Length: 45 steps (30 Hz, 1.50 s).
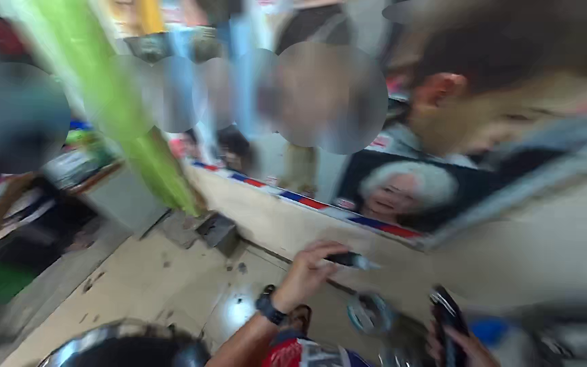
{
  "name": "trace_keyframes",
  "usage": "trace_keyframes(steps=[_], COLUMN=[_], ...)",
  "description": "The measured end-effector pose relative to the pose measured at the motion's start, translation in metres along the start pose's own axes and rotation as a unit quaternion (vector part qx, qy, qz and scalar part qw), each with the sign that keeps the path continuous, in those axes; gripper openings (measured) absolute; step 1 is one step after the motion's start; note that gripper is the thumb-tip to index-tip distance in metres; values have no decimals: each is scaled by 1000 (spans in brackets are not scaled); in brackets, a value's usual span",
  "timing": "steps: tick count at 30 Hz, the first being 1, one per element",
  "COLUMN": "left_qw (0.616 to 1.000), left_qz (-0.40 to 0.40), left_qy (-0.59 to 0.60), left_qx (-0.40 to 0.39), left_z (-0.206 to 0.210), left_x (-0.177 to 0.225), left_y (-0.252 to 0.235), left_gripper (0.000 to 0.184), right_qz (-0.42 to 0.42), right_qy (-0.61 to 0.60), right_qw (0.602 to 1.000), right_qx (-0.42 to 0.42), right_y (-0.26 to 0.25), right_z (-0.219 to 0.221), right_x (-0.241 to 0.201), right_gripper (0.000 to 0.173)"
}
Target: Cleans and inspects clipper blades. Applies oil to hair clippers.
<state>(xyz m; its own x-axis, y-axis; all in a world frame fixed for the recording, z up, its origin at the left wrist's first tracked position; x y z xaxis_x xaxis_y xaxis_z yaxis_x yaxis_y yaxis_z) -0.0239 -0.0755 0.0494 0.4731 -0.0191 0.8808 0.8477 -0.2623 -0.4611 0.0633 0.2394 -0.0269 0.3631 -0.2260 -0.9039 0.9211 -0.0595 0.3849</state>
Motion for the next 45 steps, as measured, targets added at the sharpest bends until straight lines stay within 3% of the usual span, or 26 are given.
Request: trace_keyframes(steps=[3,13,26,31,35,40,45], left_qw=[999,987,969,966,966,962,962], left_qz=[-32,-61,-37,-41,-51,-59,-50], left_qy=[17,67,100,112,119,136,145], left_qx=[-40,-131,-224,-228,-226,-227,-226], left_z=[20,91,180,194,193,185,176], left_x=[-5,-12,0,-5,-18,-40,-54], left_y=[-6,-5,-27,-37,-50,-74,-97], left_gripper=[32,37,37,38,38,38,37], right_qz=[-16,-78,-111,-104,-145,-331,-249], right_qy=[-63,-18,-119,-123,-78,-143,-45], right_qw=[993,981,962,961,960,893,915], right_qx=[98,179,221,226,227,270,314], right_y=[14,86,123,117,116,109,93], right_z=[-5,-36,-89,-101,-117,-156,-177], right_x=[-9,-11,24,21,-2,-55,-92], right_gripper=[36,68,51,57,59,64,42])
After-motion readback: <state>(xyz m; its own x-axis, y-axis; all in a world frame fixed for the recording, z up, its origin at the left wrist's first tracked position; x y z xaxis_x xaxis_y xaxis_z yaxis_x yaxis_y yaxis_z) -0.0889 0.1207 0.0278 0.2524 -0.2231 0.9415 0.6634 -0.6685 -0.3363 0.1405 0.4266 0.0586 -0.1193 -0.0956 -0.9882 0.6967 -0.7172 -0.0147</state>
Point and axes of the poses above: each hand's wrist, its own y-axis away from the middle knuckle, its own z-axis out of the palm, x = y × z, the point moved 3 cm from there along -y, towards the middle knuckle, and after that the axes turned 6 degrees about y, right-handed, at the moved point
